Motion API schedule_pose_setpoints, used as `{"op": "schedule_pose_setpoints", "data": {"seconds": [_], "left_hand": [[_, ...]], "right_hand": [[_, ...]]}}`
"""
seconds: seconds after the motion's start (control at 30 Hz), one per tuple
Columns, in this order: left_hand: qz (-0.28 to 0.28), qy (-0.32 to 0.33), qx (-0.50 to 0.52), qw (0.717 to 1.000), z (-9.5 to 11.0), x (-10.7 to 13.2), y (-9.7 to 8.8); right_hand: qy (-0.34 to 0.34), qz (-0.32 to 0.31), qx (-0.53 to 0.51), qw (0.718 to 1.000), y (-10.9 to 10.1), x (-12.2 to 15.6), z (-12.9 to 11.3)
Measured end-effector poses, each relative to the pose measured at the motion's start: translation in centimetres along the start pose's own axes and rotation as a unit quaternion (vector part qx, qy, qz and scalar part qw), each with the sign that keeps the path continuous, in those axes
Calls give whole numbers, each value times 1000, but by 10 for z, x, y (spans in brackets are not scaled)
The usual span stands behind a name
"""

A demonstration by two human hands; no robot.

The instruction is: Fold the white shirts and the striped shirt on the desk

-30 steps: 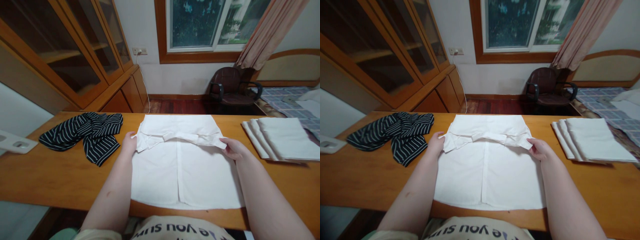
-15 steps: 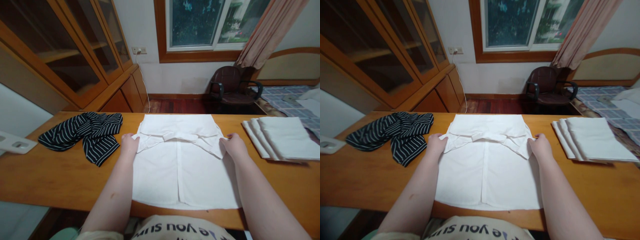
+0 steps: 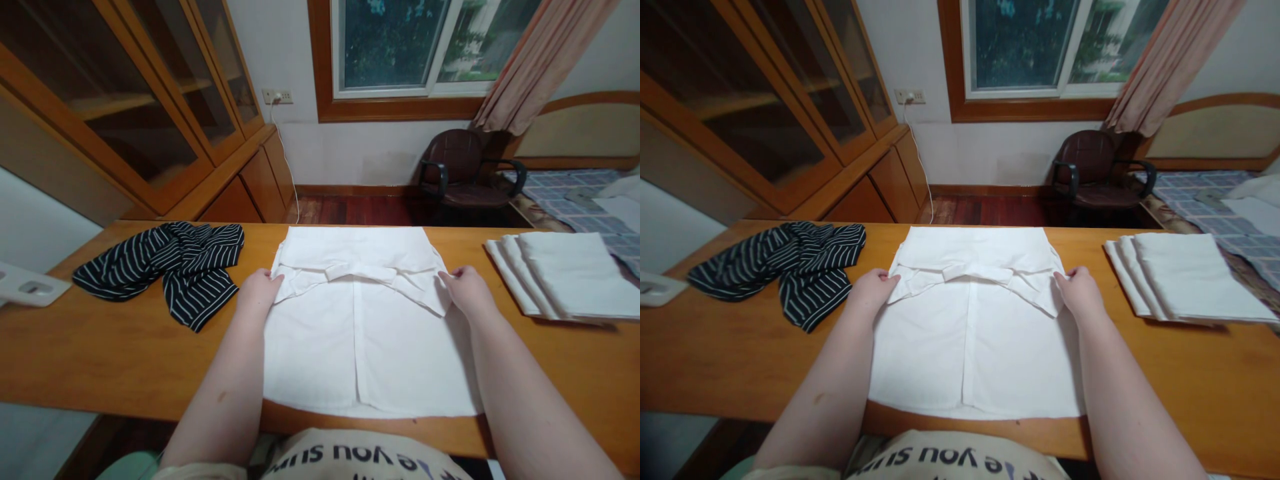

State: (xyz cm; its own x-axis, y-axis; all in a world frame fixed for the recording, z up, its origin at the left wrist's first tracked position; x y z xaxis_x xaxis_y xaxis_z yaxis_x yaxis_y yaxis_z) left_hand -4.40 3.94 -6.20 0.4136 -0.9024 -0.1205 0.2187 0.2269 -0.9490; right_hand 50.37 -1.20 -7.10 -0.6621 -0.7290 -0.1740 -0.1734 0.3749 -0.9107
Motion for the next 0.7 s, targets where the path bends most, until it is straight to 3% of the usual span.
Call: {"op": "schedule_pose_setpoints", "data": {"seconds": [0.2, 0.4, 0.5, 0.6, 0.7], "left_hand": [[-9, 14, -36, 999, 2, -1, 10], [26, 21, 45, 998, 9, -2, 3], [49, -9, 130, 990, 6, -4, 2], [43, -64, 207, 975, -5, -8, 14], [41, -89, 215, 972, -12, -14, 23]], "right_hand": [[-11, 2, 4, 1000, -1, 0, -2], [-27, 6, -10, 1000, -3, 1, -5], [-25, 6, -22, 999, -3, 0, -5], [-20, 4, -27, 999, -2, 0, -4], [-22, -1, -28, 999, -1, 0, -4]]}}
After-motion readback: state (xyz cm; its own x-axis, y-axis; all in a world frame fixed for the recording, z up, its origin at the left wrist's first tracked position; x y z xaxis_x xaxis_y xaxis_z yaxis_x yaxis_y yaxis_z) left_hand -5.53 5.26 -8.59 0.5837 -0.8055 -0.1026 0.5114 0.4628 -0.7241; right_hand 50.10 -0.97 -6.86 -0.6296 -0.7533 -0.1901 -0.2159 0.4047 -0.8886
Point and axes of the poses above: each hand's wrist, its own x-axis away from the middle knuckle, its own y-axis out of the palm, z = x × y, the point moved 10 cm from there along -x, towards the middle knuckle, and after that the axes turned 15 degrees about z, right-handed, at the moved point
